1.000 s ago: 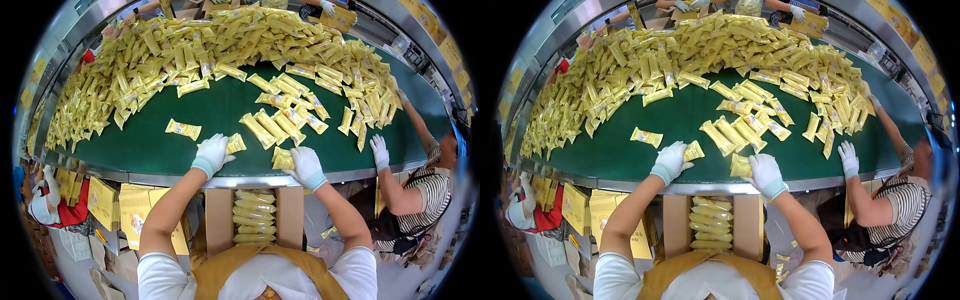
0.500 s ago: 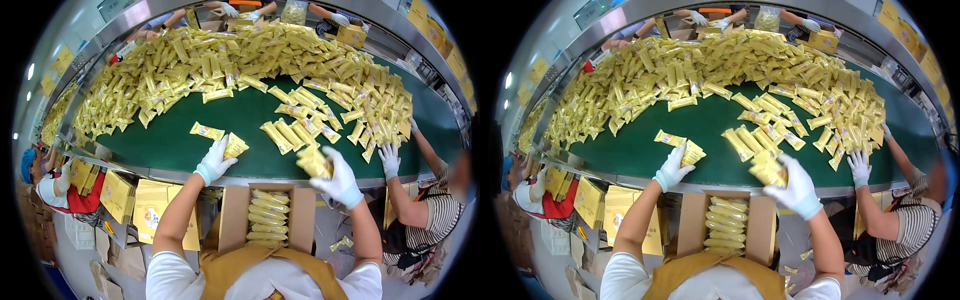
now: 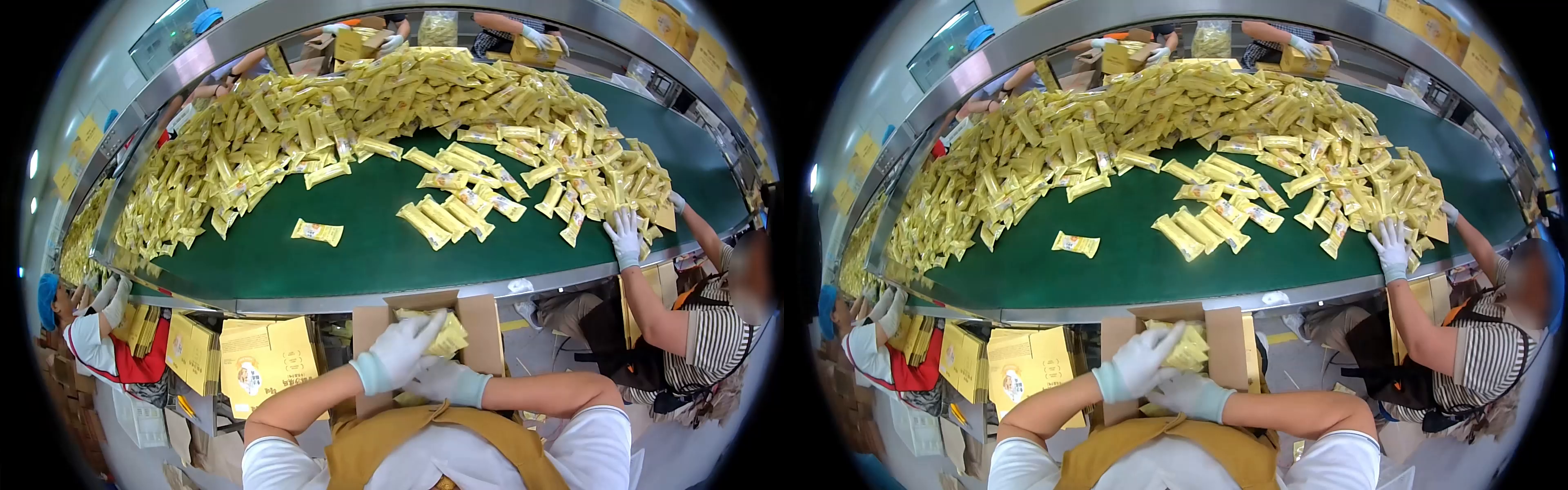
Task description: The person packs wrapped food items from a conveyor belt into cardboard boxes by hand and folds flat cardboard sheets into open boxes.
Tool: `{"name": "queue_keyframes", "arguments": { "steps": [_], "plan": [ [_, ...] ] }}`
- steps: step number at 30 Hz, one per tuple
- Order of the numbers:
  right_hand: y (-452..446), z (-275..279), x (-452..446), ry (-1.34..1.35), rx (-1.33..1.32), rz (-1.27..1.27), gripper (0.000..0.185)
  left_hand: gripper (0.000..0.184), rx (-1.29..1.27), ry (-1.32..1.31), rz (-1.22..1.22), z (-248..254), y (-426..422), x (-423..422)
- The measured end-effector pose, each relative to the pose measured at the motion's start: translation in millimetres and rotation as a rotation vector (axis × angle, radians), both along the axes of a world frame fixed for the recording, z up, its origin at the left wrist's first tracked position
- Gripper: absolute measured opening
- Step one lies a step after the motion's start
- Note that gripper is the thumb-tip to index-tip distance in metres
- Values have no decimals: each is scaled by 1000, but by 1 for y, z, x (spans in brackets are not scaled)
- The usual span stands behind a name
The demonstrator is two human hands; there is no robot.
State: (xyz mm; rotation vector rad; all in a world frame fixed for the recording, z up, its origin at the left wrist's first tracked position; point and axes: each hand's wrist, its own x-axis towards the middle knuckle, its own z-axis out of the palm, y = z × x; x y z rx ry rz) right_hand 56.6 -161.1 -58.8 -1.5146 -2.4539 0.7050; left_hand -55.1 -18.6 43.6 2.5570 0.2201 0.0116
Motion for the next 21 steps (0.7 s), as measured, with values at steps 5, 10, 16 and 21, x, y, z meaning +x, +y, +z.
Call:
{"name": "queue_keyframes", "arguments": {
  "steps": [5, 10, 16, 21],
  "plan": [
    [-32, 51, 35, -39, 149, 139, 34, 65, 226, 91, -81, -22, -32, -9],
    [-42, 105, 73, -148, 148, 114, 13, 84, 233, 209, -164, -34, -48, -14],
    [-2, 95, 101, -16, 463, -765, 60, 106, 399, 421, -249, -17, -63, -10],
    [74, 67, 113, -46, -290, -727, 63, 103, 273, 214, -213, -30, -48, -6]
  ]
}}
